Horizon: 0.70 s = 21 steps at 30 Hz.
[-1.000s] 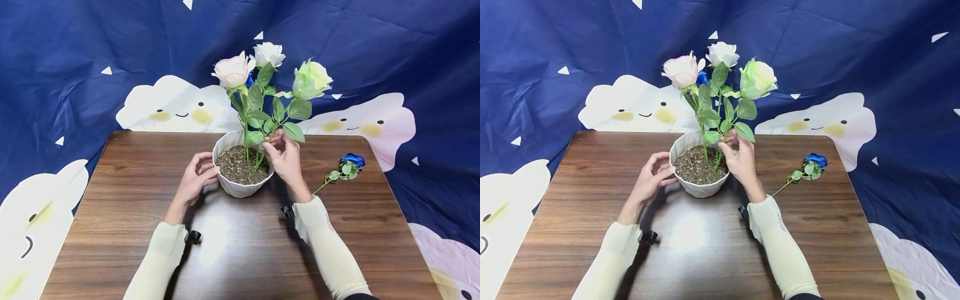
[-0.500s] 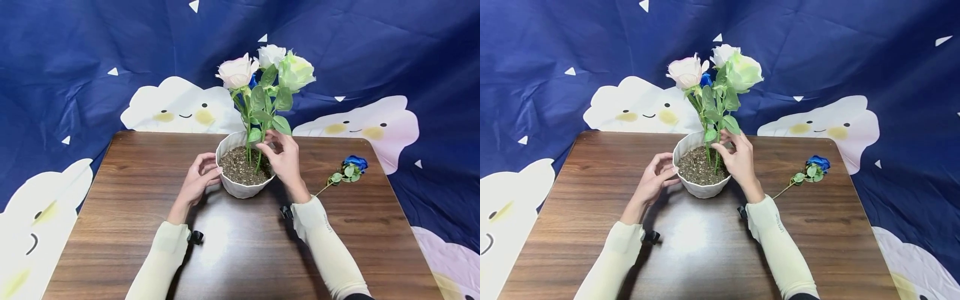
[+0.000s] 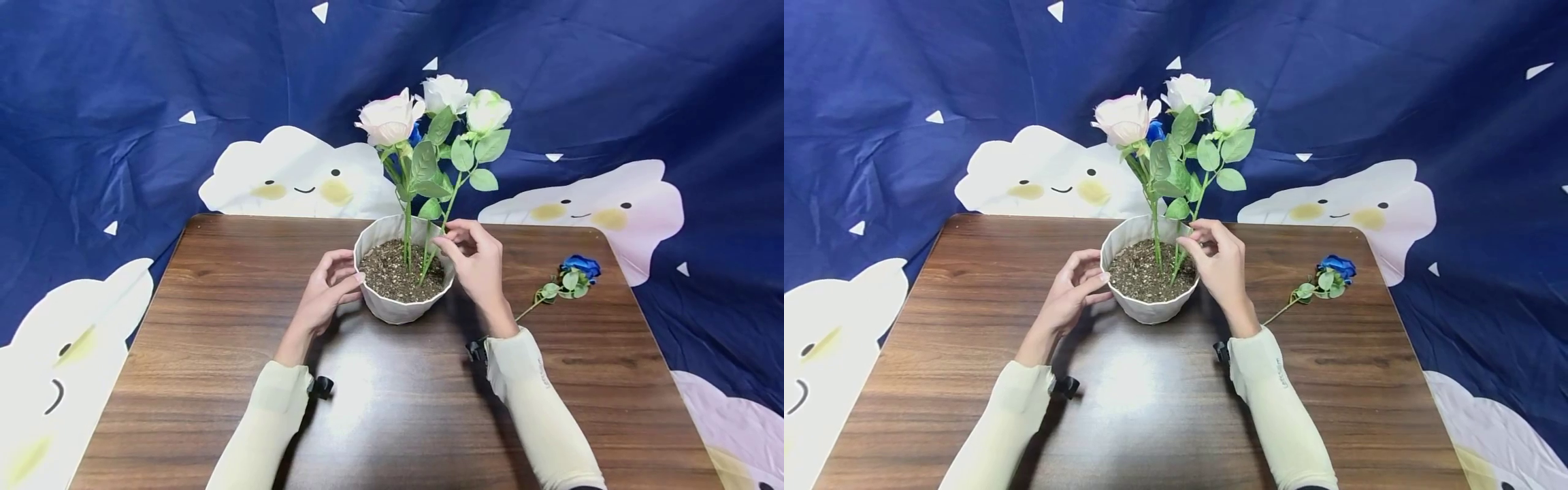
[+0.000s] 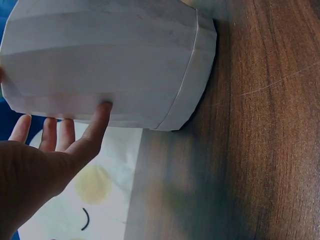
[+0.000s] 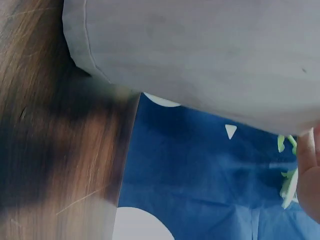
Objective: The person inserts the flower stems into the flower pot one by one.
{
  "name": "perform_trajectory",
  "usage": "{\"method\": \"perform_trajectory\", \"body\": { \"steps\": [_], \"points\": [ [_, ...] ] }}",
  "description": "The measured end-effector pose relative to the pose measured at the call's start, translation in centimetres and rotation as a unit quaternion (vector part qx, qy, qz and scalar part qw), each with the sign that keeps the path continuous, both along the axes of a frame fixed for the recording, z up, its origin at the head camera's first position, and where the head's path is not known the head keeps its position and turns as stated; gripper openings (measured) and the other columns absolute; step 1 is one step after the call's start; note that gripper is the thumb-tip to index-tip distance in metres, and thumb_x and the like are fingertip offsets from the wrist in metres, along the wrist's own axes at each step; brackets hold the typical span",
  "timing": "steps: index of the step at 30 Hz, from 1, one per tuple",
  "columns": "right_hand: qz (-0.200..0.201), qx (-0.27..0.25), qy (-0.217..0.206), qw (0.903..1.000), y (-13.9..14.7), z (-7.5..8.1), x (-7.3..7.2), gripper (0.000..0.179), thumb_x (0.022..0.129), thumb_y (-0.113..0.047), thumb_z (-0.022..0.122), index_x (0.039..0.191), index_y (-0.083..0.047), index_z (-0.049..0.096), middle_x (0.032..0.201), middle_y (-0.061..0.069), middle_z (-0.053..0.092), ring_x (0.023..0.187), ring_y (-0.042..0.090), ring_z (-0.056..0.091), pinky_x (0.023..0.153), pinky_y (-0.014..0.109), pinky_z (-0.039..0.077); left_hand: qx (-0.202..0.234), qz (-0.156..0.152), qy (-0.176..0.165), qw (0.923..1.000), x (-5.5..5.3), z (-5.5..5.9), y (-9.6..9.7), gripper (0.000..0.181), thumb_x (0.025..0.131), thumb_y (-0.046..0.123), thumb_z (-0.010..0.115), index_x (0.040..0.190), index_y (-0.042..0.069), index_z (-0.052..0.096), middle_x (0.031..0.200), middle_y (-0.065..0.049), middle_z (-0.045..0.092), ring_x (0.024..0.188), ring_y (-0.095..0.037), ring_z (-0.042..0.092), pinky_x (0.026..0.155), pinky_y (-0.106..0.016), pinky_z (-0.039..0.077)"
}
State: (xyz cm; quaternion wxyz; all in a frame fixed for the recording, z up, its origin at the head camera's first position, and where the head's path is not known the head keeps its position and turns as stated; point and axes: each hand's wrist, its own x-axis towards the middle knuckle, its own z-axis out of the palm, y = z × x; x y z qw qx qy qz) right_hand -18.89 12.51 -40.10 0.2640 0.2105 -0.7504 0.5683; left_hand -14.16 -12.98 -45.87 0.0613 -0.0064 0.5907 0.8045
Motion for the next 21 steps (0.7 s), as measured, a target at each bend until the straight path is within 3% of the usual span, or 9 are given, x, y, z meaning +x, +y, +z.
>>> {"method": "perform_trajectory", "body": {
  "steps": [3,6,12,16,21],
  "points": [
    [-0.006,-0.005,-0.005,1.0000,0.7,0.0,0.2,0.023,0.080,0.015,0.077,0.100,0.013,0.066,0.076,0.022,0.067,0.064,0.003,0.061,0.058,0.009,0.050,-0.003,0.002,0.001,1.0000,0.0,-0.1,0.0,0.053,0.091,0.000,0.067,0.138,0.000,0.042,0.129,-0.023,0.051,0.109,-0.023,0.058,0.087,-0.048,0.061],
    [-0.021,-0.016,-0.018,0.9995,1.2,1.2,1.1,0.022,0.081,0.018,0.074,0.100,0.018,0.063,0.077,0.022,0.067,0.067,0.002,0.061,0.060,0.009,0.049,-0.004,0.003,0.001,1.0000,0.0,-0.2,0.0,0.053,0.091,0.001,0.067,0.138,0.001,0.043,0.129,-0.023,0.051,0.110,-0.025,0.058,0.088,-0.050,0.060],
    [-0.044,-0.073,-0.053,0.9950,3.6,1.4,1.2,0.024,0.085,0.015,0.072,0.105,0.021,0.060,0.080,-0.002,0.068,0.068,0.002,0.061,0.059,0.010,0.049,-0.007,0.002,0.001,1.0000,0.1,-0.2,0.0,0.053,0.091,0.001,0.067,0.138,0.001,0.043,0.134,-0.023,0.049,0.110,-0.024,0.057,0.090,-0.054,0.058],
    [-0.059,-0.106,-0.071,0.9900,5.4,1.0,0.8,0.029,0.087,0.012,0.071,0.110,0.023,0.057,0.082,-0.004,0.067,0.064,0.004,0.062,0.058,0.013,0.052,-0.008,0.002,0.001,1.0000,0.2,-0.1,0.1,0.053,0.091,0.001,0.067,0.139,0.001,0.043,0.135,-0.022,0.049,0.110,-0.022,0.058,0.091,-0.057,0.057],
    [-0.065,-0.166,-0.098,0.9790,8.2,-0.7,-0.2,0.031,0.088,0.009,0.071,0.113,0.021,0.058,0.084,0.002,0.068,0.063,0.008,0.065,0.057,0.019,0.059,-0.008,0.002,0.000,1.0000,0.1,0.1,0.1,0.053,0.091,0.001,0.067,0.139,0.001,0.043,0.132,-0.023,0.050,0.109,-0.023,0.058,0.089,-0.053,0.059]
  ]
}}
